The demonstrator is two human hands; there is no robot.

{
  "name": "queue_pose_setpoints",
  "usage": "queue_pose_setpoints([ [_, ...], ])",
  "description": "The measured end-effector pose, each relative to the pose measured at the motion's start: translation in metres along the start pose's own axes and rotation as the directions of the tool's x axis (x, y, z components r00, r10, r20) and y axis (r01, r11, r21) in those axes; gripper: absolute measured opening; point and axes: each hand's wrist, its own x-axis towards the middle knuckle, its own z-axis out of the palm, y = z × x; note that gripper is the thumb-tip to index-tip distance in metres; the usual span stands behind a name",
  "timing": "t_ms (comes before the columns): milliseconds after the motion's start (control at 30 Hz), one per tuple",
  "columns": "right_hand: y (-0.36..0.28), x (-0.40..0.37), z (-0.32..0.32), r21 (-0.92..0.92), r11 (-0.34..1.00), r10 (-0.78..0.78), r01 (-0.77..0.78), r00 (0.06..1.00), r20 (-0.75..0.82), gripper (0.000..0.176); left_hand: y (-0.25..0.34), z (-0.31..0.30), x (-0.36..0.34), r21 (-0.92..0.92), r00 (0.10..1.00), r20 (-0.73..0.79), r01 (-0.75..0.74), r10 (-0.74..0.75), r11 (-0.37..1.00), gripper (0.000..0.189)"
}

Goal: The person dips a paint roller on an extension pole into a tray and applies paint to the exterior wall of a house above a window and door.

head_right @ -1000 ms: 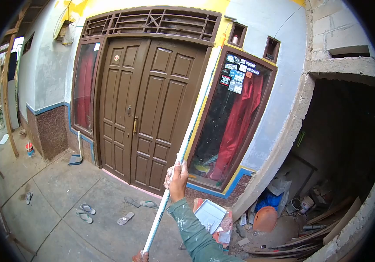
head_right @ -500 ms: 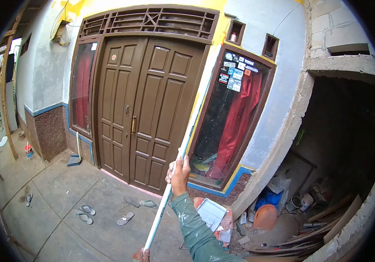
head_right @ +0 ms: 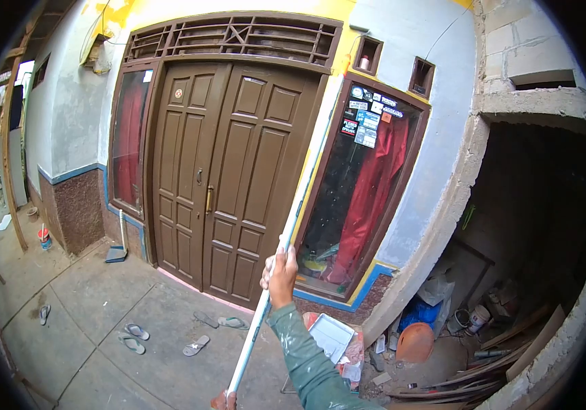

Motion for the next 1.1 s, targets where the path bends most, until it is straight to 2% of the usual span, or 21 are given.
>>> queue_pose_setpoints([
  [167,0.006,-0.01,-0.001,0.003,0.999,0.043,-0.043,0.999,-0.008,0.033,0.006,-0.003,0.001,0.185,0.995,0.033,0.088,-0.096,0.979,0.034],
  [267,-0.006,0.009,0.004,0.0,1.0,0.001,-0.001,1.0,0.002,0.035,0.014,-0.006,0.003,0.291,0.986,0.051,0.137,-0.158,0.947,0.033],
  [367,-0.021,0.031,0.009,0.033,0.999,-0.034,0.033,0.999,0.03,0.04,0.054,-0.015,0.022,0.182,0.99,0.032,0.126,-0.134,0.975,0.03],
  [500,-0.021,0.032,0.009,0.048,0.998,-0.029,0.028,0.999,0.031,0.038,0.022,-0.001,0.02,0.209,1.0,0.009,0.023,-0.026,0.978,0.029],
  [567,-0.013,0.018,0.007,0.039,0.999,-0.013,0.012,1.0,0.018,0.037,0.006,0.003,0.01,0.05,0.991,-0.09,-0.091,0.095,0.995,0.03],
  [667,0.002,0.003,0.003,0.041,0.999,0.02,-0.02,1.0,0.012,0.035,-0.017,-0.004,-0.001,0.067,0.993,-0.045,-0.106,0.109,0.992,0.031],
  [700,0.004,0.0,0.003,0.045,0.999,0.018,-0.018,1.0,0.013,0.035,-0.012,-0.006,-0.004,0.07,0.993,-0.047,-0.102,0.106,0.992,0.031],
  [767,0.003,0.001,0.005,0.046,0.999,0.017,-0.018,1.0,0.015,0.035,0.008,-0.01,-0.005,0.242,0.995,-0.03,0.095,-0.09,0.966,0.033],
  [1000,-0.031,0.045,0.01,0.11,0.994,-0.035,0.029,0.998,0.055,0.04,0.049,-0.005,0.04,0.357,0.991,-0.11,-0.037,0.081,0.933,0.041],
  [1067,-0.025,0.032,0.004,0.075,0.996,-0.06,0.056,0.997,0.057,0.039,0.07,-0.011,0.051,0.3,0.999,-0.029,0.05,-0.043,0.953,0.037],
  [1100,-0.018,0.017,-0.001,0.085,0.995,-0.054,0.05,0.997,0.048,0.04,0.088,-0.02,0.054,0.305,0.999,-0.025,0.047,-0.041,0.951,0.037],
])
